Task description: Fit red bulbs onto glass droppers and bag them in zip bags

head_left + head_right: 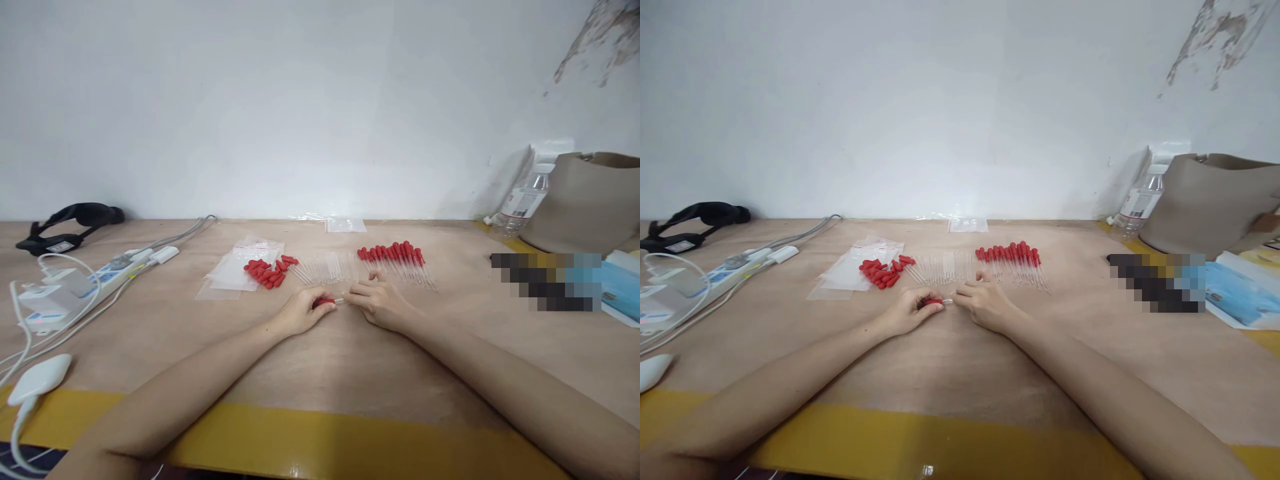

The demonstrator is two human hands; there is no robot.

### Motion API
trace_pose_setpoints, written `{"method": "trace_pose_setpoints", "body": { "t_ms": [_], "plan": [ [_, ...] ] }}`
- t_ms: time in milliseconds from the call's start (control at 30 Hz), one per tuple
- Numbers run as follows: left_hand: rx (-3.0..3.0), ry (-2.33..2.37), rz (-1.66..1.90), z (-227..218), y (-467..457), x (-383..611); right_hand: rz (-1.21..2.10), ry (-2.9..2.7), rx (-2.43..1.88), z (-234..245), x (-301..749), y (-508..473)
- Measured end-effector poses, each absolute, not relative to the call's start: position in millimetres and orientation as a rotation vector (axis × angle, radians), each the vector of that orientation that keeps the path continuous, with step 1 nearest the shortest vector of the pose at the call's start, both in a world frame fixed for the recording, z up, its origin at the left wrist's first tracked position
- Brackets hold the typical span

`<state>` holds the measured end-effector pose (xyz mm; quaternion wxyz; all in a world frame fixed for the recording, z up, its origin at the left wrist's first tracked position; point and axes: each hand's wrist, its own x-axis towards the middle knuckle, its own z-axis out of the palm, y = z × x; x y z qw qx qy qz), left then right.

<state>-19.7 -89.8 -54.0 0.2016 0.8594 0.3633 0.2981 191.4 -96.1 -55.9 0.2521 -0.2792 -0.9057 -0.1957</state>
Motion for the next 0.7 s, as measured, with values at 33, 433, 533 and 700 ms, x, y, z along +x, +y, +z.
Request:
{"method": "trace_pose_setpoints", "body": {
  "t_ms": [33,433,533,700],
  "plan": [
    [2.408,1.015,0.831,-53.8,-89.8,-19.8,-0.519,-2.451,-0.768,-56.8,190.1,-97.1],
    [2.353,0.955,1.013,-53.1,-88.6,-21.7,-0.413,-2.381,-0.893,-54.0,183.9,-104.4],
    [2.307,0.856,1.033,-54.9,-87.3,-22.6,-0.361,-2.394,-0.884,-53.6,184.6,-104.5],
    [2.270,0.811,0.936,-58.7,-86.8,-22.0,-0.355,-2.406,-0.916,-48.3,181.3,-109.7]
  ]
}}
